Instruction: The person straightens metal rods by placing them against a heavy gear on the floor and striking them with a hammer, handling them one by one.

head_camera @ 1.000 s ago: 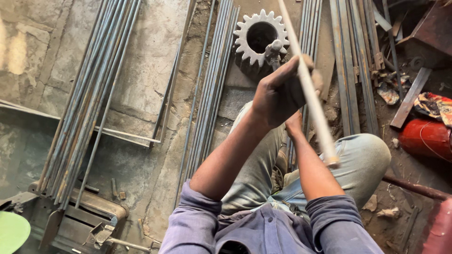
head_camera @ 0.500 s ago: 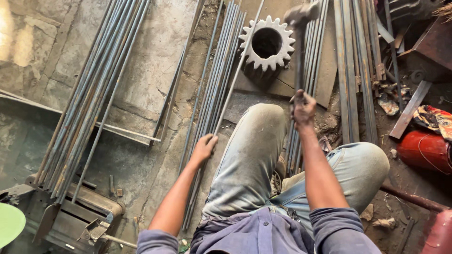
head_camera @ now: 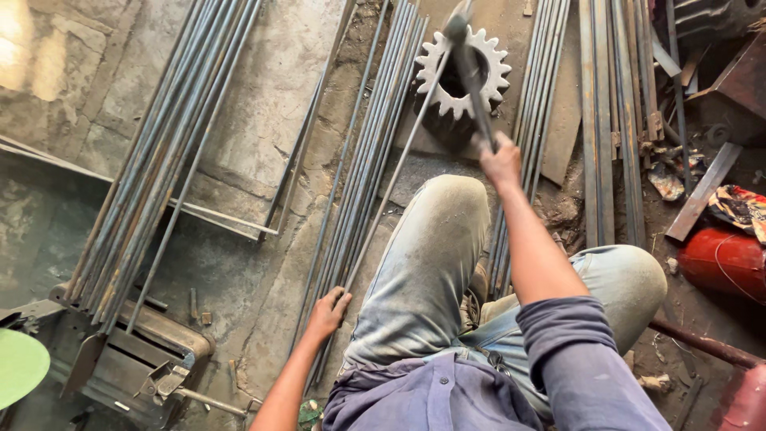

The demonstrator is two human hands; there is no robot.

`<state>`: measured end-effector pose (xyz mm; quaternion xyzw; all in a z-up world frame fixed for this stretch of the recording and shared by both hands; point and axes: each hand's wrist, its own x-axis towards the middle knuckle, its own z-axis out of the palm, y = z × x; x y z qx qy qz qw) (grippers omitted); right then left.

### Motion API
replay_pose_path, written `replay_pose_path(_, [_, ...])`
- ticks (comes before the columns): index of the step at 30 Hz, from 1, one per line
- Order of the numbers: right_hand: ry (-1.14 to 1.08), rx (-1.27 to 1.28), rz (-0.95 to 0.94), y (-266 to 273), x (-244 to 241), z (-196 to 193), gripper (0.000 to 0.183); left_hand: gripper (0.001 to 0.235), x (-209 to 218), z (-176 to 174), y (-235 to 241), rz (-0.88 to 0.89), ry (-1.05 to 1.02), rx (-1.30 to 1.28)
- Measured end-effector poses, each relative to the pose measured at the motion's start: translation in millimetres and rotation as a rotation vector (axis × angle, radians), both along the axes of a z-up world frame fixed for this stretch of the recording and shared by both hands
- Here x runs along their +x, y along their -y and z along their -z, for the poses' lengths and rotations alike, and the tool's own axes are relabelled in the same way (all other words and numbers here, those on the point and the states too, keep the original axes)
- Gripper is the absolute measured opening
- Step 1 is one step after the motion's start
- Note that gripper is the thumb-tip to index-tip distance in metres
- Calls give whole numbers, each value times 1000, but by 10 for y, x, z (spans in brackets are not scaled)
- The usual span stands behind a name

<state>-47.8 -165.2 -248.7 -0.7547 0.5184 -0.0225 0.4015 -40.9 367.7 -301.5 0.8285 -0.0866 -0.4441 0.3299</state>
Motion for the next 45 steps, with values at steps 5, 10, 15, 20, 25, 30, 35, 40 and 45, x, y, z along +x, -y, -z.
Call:
replay_pose_path(5, [12, -212, 38, -303, -265, 272, 35, 34, -63, 8, -140, 47, 175, -97])
replay_pose_path(10, [-105, -65, 78, -538, -775, 407, 26, 37, 203, -53, 336, 95, 322, -134])
replay_pose_path(15, [-139, -138, 48, -625, -897, 392, 42, 37, 875, -478, 1490, 114, 118, -562])
replay_pose_path(20, [-165, -96, 13, -620, -946, 315, 42, 37, 1135, -1768, 2606, -33, -249, -608])
replay_pose_path(25, [-166, -8, 34, -687, -920, 206, 39, 60, 908, -3112, 3094, -142, -915, -1050])
replay_pose_path(30, [281, -73, 12, -704, -1105, 384, 41, 62, 429, -3737, 3139, 51, -1163, -1299])
replay_pose_path(35, [139, -59, -9, -566, -1220, 645, 42, 36, 208, -3777, 3386, 13, -1227, -1398])
replay_pose_path(40, [125, -77, -33, -531, -1273, 741, 43, 31, 97, -3697, 3529, 11, -1208, -1457])
replay_pose_path(45, [143, -87, -35, -555, -1364, 837, 45, 34, 46, -3698, 3593, -30, -1221, -1455])
